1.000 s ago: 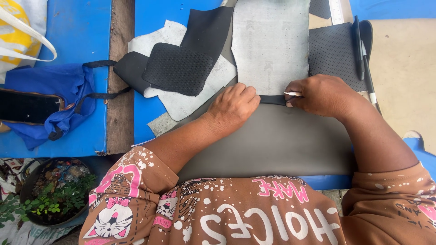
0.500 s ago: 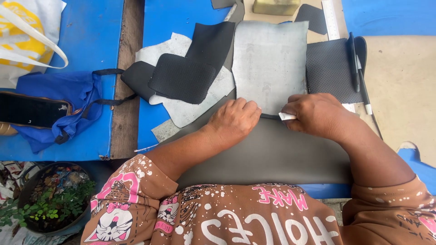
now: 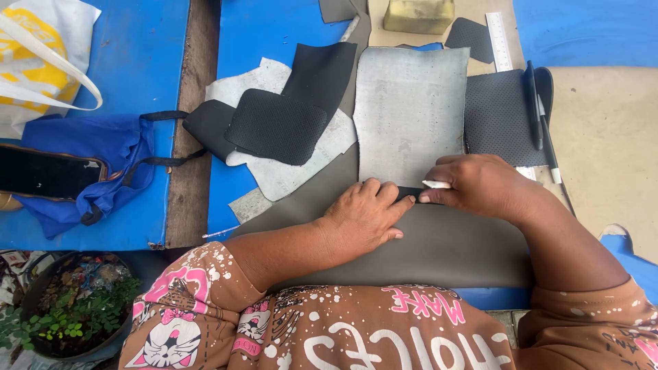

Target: Applying glue to a leather strip and folding the edges to create a finished seam.

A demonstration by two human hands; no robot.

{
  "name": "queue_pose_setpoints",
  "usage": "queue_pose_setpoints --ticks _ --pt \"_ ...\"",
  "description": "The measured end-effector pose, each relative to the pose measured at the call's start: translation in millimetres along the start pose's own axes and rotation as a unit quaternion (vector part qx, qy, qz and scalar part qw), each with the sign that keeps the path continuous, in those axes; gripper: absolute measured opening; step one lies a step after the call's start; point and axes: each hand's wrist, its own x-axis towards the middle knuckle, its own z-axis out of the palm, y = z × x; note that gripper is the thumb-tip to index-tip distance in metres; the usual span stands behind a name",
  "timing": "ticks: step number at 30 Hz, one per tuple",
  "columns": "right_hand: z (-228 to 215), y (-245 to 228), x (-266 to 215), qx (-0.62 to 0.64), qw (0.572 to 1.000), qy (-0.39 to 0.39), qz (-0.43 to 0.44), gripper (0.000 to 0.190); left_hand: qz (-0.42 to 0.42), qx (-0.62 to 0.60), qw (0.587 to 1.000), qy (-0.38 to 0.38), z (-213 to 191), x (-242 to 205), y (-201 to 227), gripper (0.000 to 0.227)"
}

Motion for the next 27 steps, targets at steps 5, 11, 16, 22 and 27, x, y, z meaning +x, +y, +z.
queue_pose_setpoints --ticks 5,11,16,22,27 --pt "4.1 9.5 4.7 0.072 0.979 0.188 -0.006 0.032 0.005 -0.001 1.000 -0.002 -4.2 1.0 -2.4 0.066" --pt "19.6 19.0 16.1 0.002 0.982 0.179 0.052 0.043 0.011 -0.010 1.000 -0.001 -5.8 2.2 -3.9 0.064" --pt "18.9 24.5 20.2 0.033 0.978 0.198 0.054 0.043 0.015 -0.018 1.000 -0.009 -7.9 5.5 -7.9 0.062" --pt "19.0 26.2 20.5 0.048 0.975 0.215 0.037 0.042 0.013 -0.010 1.000 0.005 -7.9 5.3 -7.8 0.063" --pt "16.4 25.4 16.9 0.043 0.971 0.228 0.057 0.046 0.012 -0.018 1.000 0.005 -6.4 2.6 -5.3 0.063"
